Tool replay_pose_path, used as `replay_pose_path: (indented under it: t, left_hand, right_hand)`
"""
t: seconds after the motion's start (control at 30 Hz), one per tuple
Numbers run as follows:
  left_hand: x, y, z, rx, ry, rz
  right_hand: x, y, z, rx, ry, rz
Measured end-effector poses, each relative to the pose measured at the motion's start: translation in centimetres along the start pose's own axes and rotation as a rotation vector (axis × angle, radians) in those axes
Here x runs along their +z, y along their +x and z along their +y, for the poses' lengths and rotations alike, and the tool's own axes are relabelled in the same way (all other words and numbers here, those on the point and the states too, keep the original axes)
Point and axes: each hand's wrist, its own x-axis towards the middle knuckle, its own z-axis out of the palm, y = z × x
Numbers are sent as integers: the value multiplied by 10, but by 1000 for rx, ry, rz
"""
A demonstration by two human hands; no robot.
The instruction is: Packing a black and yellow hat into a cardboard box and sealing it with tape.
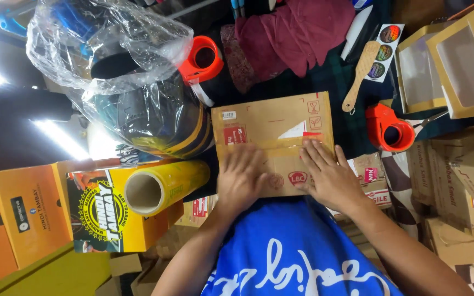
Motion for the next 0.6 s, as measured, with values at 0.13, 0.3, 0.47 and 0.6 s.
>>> replay_pose_path:
  t: [0.13,0.3,0.47,0.6]
  left_hand:
    - [-7,-33,-19,-352,-162,-11]
    - [-4,-9,-25,-667,-467,5]
    - [10,26,-28,-363,51,186]
    - [9,27,-26,-432,14,149]
  right_hand:
    - [12,3,2,32,90,336]
    - [-6,12,-5,298,370,278]
    - [-12,10,-7,429,529,179]
    - [16,9,5,428,571,267]
